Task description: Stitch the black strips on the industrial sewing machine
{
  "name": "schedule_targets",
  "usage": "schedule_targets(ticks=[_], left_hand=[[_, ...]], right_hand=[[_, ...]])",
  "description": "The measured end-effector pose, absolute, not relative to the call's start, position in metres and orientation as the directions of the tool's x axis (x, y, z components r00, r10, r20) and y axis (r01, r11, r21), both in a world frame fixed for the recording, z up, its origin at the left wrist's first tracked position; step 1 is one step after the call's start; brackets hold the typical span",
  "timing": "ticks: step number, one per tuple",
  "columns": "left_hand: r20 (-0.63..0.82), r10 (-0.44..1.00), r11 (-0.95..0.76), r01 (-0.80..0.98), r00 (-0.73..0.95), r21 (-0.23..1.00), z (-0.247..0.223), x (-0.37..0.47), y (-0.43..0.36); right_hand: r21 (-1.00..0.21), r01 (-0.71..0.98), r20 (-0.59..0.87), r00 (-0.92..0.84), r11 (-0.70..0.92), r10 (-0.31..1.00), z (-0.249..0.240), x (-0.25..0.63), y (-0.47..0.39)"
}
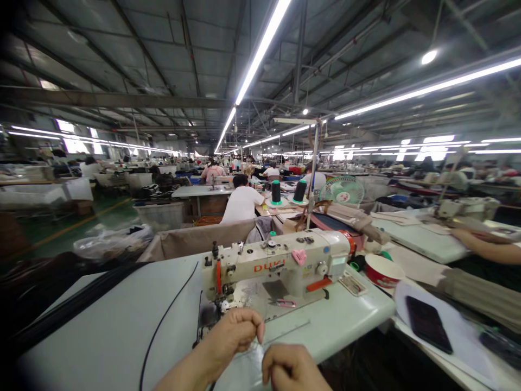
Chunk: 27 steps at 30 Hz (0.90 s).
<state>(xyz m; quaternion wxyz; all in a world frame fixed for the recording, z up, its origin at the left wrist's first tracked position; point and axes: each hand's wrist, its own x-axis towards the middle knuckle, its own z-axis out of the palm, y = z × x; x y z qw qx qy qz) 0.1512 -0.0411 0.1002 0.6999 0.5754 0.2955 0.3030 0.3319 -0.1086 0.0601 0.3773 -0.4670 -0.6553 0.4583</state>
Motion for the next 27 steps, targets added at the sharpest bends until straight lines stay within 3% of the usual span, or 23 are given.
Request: schedule_targets(ticks=[3, 5, 7, 10, 12, 14, 16, 18, 20, 23, 25, 27], left_hand=[[-0.001, 0.642, -0.046, 0.040, 0.766, 0.998, 0.100, 0.147, -0.049], [-0.064, 0.484, -0.104, 0.130, 0.873, 0.986, 0.099, 0.145, -0.053], [-0.139, 0.390, -0.131, 0.204, 0.910, 0.970, 0.094, 0.144, -0.055], [-0.173, 0.543, -0.063, 0.245, 0.822, 0.967, 0.085, 0.147, -0.051], [-0.176, 0.682, 0.073, 0.174, 0.710, 0.982, 0.082, 0.150, -0.047], [-0.174, 0.739, 0.204, 0.031, 0.650, 0.978, 0.084, 0.151, -0.045], [-0.176, 0.746, 0.290, -0.076, 0.642, 0.954, 0.091, 0.151, -0.045], [-0.186, 0.754, 0.333, -0.123, 0.630, 0.935, 0.099, 0.150, -0.045], [-0.177, 0.771, 0.313, -0.122, 0.612, 0.942, 0.104, 0.147, -0.046], [-0.153, 0.767, 0.248, -0.068, 0.623, 0.966, 0.102, 0.139, -0.049], [-0.169, 0.752, 0.237, -0.023, 0.637, 0.971, 0.095, 0.131, -0.053], [-0.187, 0.741, 0.244, 0.001, 0.645, 0.970, 0.086, 0.123, -0.059]], right_hand=[[-0.992, -0.088, 0.079, 0.089, 0.087, 0.993, 0.096, 0.358, -0.102], [-0.948, -0.300, 0.041, 0.227, 0.110, 0.973, 0.115, 0.368, -0.094], [-0.909, -0.380, 0.047, 0.313, 0.170, 0.949, 0.125, 0.370, -0.088], [-0.964, -0.133, 0.181, 0.301, 0.229, 0.936, 0.121, 0.355, -0.093], [-0.953, 0.158, 0.269, 0.058, 0.257, 0.961, 0.108, 0.336, -0.106], [-0.869, 0.354, 0.262, -0.262, 0.345, 0.929, 0.092, 0.316, -0.121], [-0.796, 0.429, 0.206, -0.472, 0.427, 0.857, 0.079, 0.302, -0.134], [-0.771, 0.448, 0.171, -0.539, 0.453, 0.825, 0.074, 0.298, -0.141], [-0.794, 0.439, 0.198, -0.467, 0.421, 0.862, 0.077, 0.306, -0.138], [-0.852, 0.402, 0.330, -0.083, 0.335, 0.940, 0.082, 0.334, -0.117], [-0.864, 0.428, 0.382, 0.216, 0.265, 0.899, 0.078, 0.356, -0.097], [-0.829, 0.539, 0.360, 0.309, 0.150, 0.880, 0.066, 0.373, -0.076]])
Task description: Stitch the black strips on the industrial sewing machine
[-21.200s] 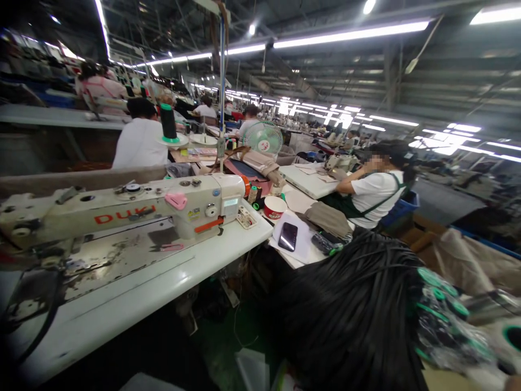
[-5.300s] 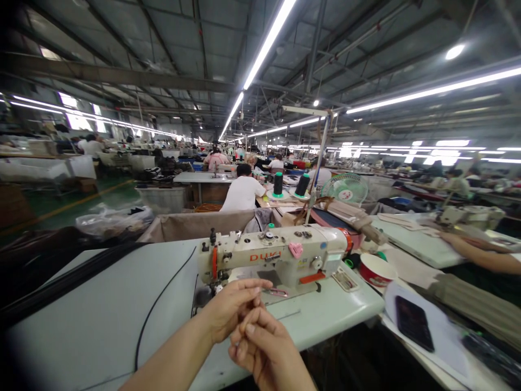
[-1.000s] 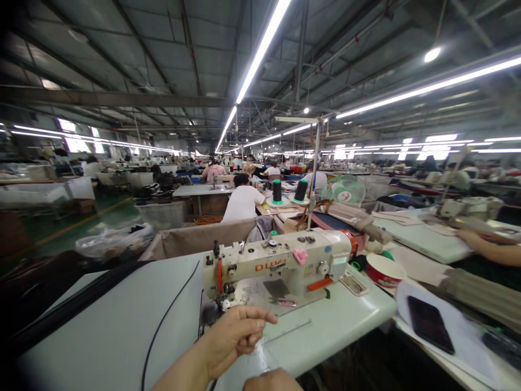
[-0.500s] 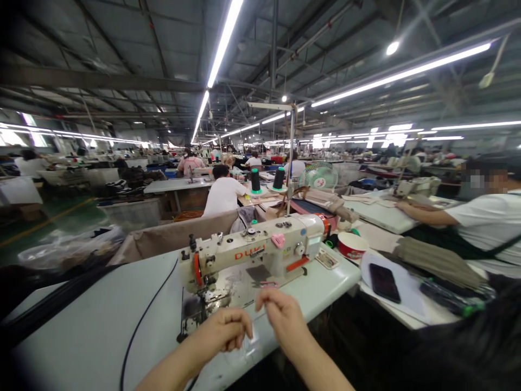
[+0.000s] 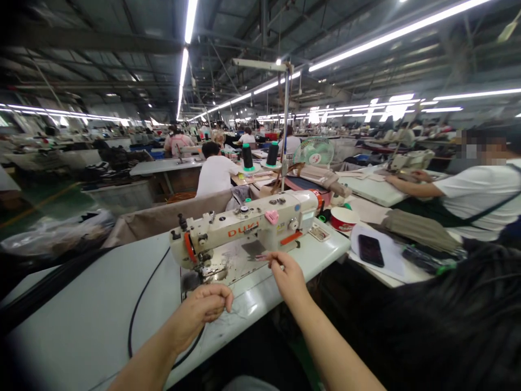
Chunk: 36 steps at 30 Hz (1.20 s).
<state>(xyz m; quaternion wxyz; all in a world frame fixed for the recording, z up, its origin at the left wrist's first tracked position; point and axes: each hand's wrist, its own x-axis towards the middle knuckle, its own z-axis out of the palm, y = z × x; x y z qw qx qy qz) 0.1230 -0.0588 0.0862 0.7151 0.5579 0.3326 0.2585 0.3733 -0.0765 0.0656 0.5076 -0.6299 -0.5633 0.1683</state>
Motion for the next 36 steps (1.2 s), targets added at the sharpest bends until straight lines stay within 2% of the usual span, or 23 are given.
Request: schedule_targets(ticks=[2, 4, 7, 13, 19, 23, 26, 29, 31, 33, 36], left_hand=[[-0.214, 0.711, 0.260, 0.032, 0.670, 0.965, 0.078, 0.115, -0.065], [-0.247, 0.669, 0.281, 0.069, 0.702, 0.957, 0.072, 0.108, -0.071], [-0.272, 0.651, 0.291, 0.098, 0.709, 0.952, 0.071, 0.100, -0.079], [-0.331, 0.514, 0.192, 0.270, 0.791, 0.944, 0.076, 0.088, -0.089], [-0.313, 0.578, 0.282, 0.176, 0.754, 0.943, 0.055, 0.078, -0.089], [-0.240, 0.607, 0.295, 0.066, 0.757, 0.953, 0.039, 0.069, -0.095], [-0.190, 0.617, 0.336, -0.037, 0.764, 0.941, 0.029, 0.066, -0.101], [-0.202, 0.614, 0.389, -0.070, 0.763, 0.918, 0.020, 0.066, -0.105], [-0.225, 0.613, 0.411, -0.062, 0.757, 0.910, 0.016, 0.067, -0.106], [-0.234, 0.612, 0.420, -0.059, 0.756, 0.906, 0.015, 0.067, -0.105], [-0.237, 0.609, 0.427, -0.061, 0.757, 0.902, 0.015, 0.067, -0.105]], right_hand=[[-0.732, 0.678, 0.332, 0.260, 0.074, 0.907, 0.049, 0.382, -0.058], [-0.593, 0.802, 0.327, 0.162, 0.069, 0.931, 0.034, 0.383, -0.043], [-0.465, 0.879, 0.333, 0.066, 0.103, 0.941, 0.019, 0.378, -0.024], [-0.464, 0.879, 0.300, 0.044, 0.106, 0.953, 0.006, 0.374, -0.004], [-0.606, 0.794, 0.300, 0.160, 0.059, 0.940, 0.001, 0.374, -0.014], [-0.781, 0.625, 0.225, 0.292, -0.007, 0.930, 0.004, 0.381, -0.024], [-0.889, 0.456, 0.138, 0.326, -0.028, 0.935, 0.011, 0.389, -0.032], [-0.982, 0.190, 0.046, 0.299, -0.012, 0.953, 0.026, 0.392, -0.041], [-0.996, -0.087, -0.036, 0.236, -0.015, 0.971, 0.040, 0.392, -0.045], [-0.955, -0.293, -0.094, 0.168, -0.042, 0.981, 0.053, 0.392, -0.046], [-0.930, -0.360, -0.123, 0.119, -0.073, 0.985, 0.067, 0.392, -0.042]])
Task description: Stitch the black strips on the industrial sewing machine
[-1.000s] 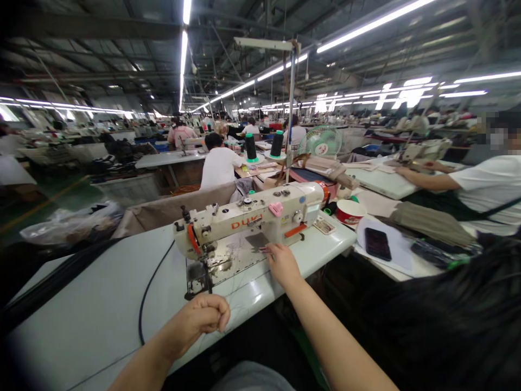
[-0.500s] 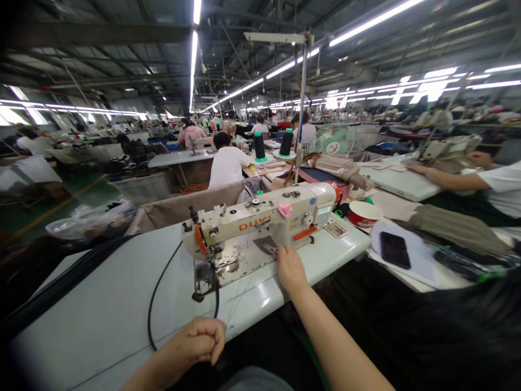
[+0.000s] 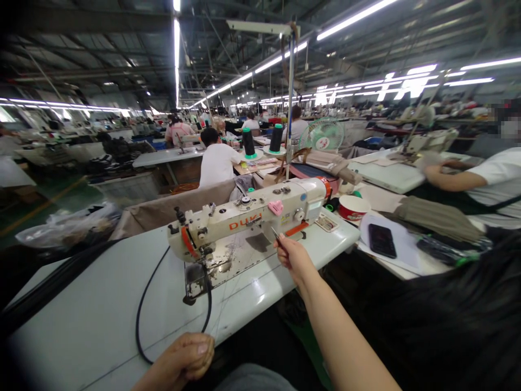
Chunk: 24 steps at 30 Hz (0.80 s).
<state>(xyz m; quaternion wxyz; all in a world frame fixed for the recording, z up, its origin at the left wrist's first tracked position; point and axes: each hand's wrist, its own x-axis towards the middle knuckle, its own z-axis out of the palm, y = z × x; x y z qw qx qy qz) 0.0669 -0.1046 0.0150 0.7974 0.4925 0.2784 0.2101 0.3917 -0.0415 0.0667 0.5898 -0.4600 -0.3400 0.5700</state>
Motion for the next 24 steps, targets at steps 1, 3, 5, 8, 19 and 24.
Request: schedule_targets(ticks=[1, 3, 5, 8, 19, 24], left_hand=[[-0.238, 0.609, 0.428, -0.061, 0.756, 0.902, 0.015, 0.067, -0.105], [-0.241, 0.608, 0.429, -0.058, 0.756, 0.901, 0.015, 0.068, -0.104], [-0.238, 0.610, 0.426, -0.059, 0.756, 0.903, 0.015, 0.069, -0.104], [-0.232, 0.616, 0.421, -0.065, 0.752, 0.905, 0.014, 0.069, -0.104], [-0.211, 0.597, 0.456, -0.111, 0.774, 0.883, 0.019, 0.072, -0.108], [-0.199, 0.569, 0.474, -0.120, 0.798, 0.873, 0.021, 0.074, -0.110]], right_hand=[[-0.929, -0.363, -0.124, 0.109, -0.077, 0.986, 0.069, 0.392, -0.039], [-0.931, -0.358, -0.113, 0.100, -0.070, 0.989, 0.073, 0.392, -0.034], [-0.936, -0.347, -0.101, 0.097, -0.062, 0.990, 0.077, 0.391, -0.030], [-0.945, -0.322, -0.086, 0.098, -0.050, 0.991, 0.082, 0.389, -0.025], [-0.989, -0.128, -0.085, 0.042, -0.079, 0.996, 0.093, 0.362, -0.009], [-0.992, -0.096, -0.090, 0.037, -0.086, 0.995, 0.098, 0.351, 0.005]])
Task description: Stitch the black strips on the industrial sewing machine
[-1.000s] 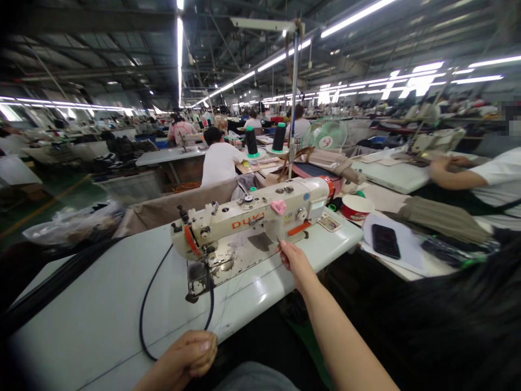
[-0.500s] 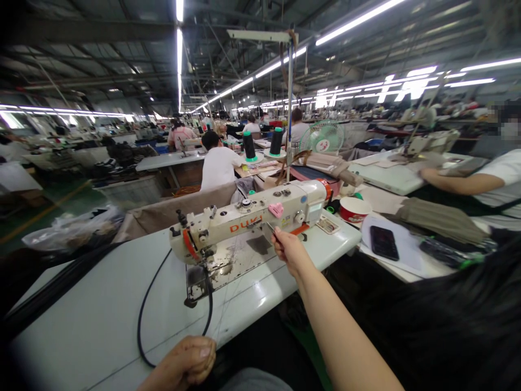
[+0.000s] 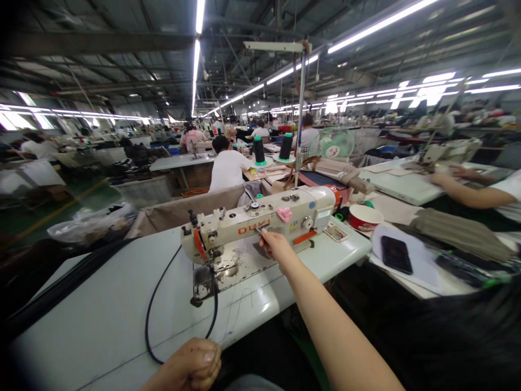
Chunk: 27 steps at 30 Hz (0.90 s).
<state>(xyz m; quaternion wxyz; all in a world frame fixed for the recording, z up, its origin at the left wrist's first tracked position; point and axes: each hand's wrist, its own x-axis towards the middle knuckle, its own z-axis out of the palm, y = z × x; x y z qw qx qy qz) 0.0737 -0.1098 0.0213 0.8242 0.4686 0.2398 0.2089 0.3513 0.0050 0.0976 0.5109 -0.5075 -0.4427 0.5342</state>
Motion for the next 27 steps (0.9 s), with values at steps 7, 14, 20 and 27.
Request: schedule_targets(ticks=[7, 14, 20, 27], left_hand=[[-0.150, 0.538, 0.458, -0.138, 0.829, 0.878, 0.016, 0.074, -0.109], [-0.177, 0.547, 0.492, -0.143, 0.818, 0.859, 0.014, 0.075, -0.109], [-0.165, 0.544, 0.487, -0.149, 0.823, 0.860, 0.006, 0.075, -0.110], [-0.142, 0.570, 0.484, -0.192, 0.809, 0.854, -0.007, 0.075, -0.108]], right_hand=[[-0.994, -0.066, -0.095, 0.033, -0.093, 0.995, 0.088, 0.353, -0.012], [-0.978, -0.142, -0.152, -0.022, -0.153, 0.988, 0.092, 0.342, -0.017], [-0.978, -0.166, -0.117, -0.069, -0.127, 0.991, 0.108, 0.335, -0.002], [-0.986, -0.130, -0.095, -0.058, -0.102, 0.994, 0.106, 0.331, 0.006]])
